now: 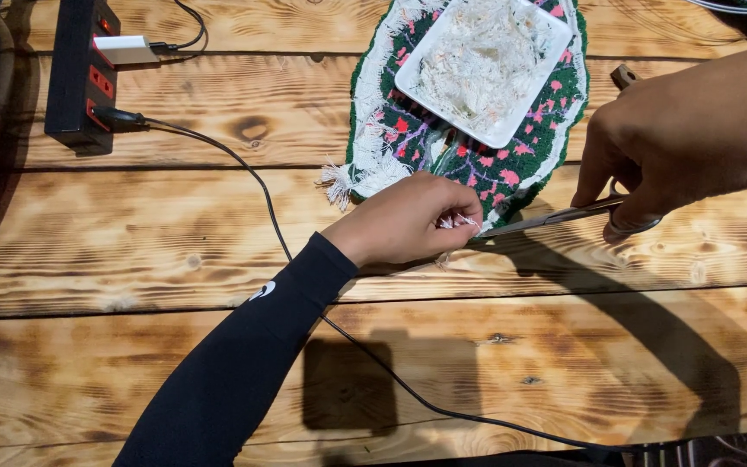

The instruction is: The person trims and repairs the edges of a leaf-shaped rug using scissors.

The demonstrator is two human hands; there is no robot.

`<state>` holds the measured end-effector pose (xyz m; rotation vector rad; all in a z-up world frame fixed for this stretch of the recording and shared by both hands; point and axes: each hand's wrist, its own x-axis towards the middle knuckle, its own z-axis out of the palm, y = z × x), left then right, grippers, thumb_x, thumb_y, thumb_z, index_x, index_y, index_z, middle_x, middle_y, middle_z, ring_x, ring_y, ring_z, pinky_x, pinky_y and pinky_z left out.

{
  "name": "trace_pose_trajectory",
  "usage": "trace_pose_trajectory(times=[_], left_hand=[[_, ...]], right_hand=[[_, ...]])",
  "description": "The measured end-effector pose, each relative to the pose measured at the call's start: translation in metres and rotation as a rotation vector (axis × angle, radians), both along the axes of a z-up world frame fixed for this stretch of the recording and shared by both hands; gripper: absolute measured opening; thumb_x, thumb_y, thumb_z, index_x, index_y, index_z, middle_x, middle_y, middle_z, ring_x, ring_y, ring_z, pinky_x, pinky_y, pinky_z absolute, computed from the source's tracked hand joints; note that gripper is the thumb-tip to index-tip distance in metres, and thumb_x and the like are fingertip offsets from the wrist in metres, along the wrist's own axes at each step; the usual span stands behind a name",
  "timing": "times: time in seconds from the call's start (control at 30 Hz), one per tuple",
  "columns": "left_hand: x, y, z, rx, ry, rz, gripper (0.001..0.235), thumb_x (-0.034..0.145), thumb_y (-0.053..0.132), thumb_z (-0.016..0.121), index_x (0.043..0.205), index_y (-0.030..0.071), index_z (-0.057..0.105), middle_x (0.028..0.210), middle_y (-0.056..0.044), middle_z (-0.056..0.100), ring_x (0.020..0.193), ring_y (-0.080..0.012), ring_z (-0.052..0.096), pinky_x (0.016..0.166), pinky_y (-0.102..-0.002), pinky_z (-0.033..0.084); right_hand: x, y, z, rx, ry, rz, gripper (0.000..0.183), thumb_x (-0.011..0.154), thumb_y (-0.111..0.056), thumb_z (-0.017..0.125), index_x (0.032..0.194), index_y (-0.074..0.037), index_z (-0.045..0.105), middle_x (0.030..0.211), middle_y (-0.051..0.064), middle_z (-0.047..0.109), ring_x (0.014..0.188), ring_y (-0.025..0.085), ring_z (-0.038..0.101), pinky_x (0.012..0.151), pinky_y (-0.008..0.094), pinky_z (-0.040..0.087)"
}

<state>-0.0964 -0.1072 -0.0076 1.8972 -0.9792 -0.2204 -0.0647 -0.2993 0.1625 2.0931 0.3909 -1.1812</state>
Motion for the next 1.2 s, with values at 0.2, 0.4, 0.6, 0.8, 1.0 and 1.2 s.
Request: trace_pose_trajectory(times=[0.2, 0.4, 0.6, 0.8, 1.0, 1.2], left_hand=[[0.0, 0.001, 0.0, 0.026, 0.022, 0.001, 0.018, 0.093, 0.022, 0.068, 0.094, 0.005, 0.071, 0.08, -0.009, 0.073, 0.072, -0.0221, 0.071, 0.068, -0.034, 0.054], [0.002, 0.004, -0.002, 0.036, 0.041, 0.001, 0.019, 0.094, 0.023, 0.068, 0.095, 0.004, 0.071, 0.079, -0.009, 0.072, 0.071, -0.0205, 0.069, 0.068, -0.034, 0.054], [0.003, 0.004, -0.003, 0.028, 0.076, -0.003, 0.02, 0.092, 0.022, 0.069, 0.097, 0.003, 0.071, 0.078, -0.008, 0.071, 0.069, -0.0175, 0.067, 0.066, -0.032, 0.054], [0.005, 0.005, -0.004, -0.02, 0.087, -0.026, 0.02, 0.092, 0.022, 0.07, 0.096, 0.003, 0.071, 0.082, -0.007, 0.074, 0.073, -0.0155, 0.07, 0.071, -0.03, 0.056], [0.006, 0.004, -0.007, -0.047, 0.063, -0.052, 0.02, 0.093, 0.021, 0.069, 0.097, 0.002, 0.071, 0.085, -0.007, 0.075, 0.076, -0.0149, 0.071, 0.074, -0.03, 0.057], [0.004, 0.004, 0.0, 0.004, 0.069, -0.032, 0.02, 0.093, 0.021, 0.068, 0.1, 0.002, 0.071, 0.083, -0.009, 0.073, 0.072, -0.0175, 0.069, 0.07, -0.031, 0.055]], right_hand=[[-0.003, -0.006, -0.006, 0.038, 0.003, 0.03, 0.048, 0.088, -0.047, 0.08, 0.132, -0.029, 0.075, 0.074, -0.007, 0.078, 0.07, 0.011, 0.071, 0.09, 0.038, 0.062], [-0.008, -0.02, -0.015, 0.104, -0.015, 0.069, 0.047, 0.091, -0.045, 0.074, 0.136, -0.03, 0.071, 0.087, -0.008, 0.079, 0.079, 0.011, 0.074, 0.078, 0.031, 0.061], [-0.012, -0.021, -0.013, 0.13, -0.035, 0.089, 0.049, 0.088, -0.046, 0.078, 0.135, -0.031, 0.072, 0.09, -0.007, 0.083, 0.079, 0.011, 0.078, 0.078, 0.032, 0.061], [-0.023, 0.012, 0.012, -0.017, -0.011, 0.084, 0.045, 0.094, -0.045, 0.072, 0.137, -0.035, 0.068, 0.087, -0.002, 0.082, 0.081, 0.013, 0.077, 0.081, 0.031, 0.059], [-0.01, -0.022, -0.016, 0.086, -0.045, 0.105, 0.048, 0.088, -0.051, 0.077, 0.132, -0.033, 0.074, 0.083, -0.009, 0.082, 0.081, 0.01, 0.074, 0.081, 0.032, 0.06], [-0.019, -0.001, -0.001, -0.026, -0.044, 0.131, 0.038, 0.092, -0.046, 0.074, 0.128, -0.038, 0.075, 0.085, -0.007, 0.082, 0.084, 0.011, 0.078, 0.085, 0.033, 0.058]])
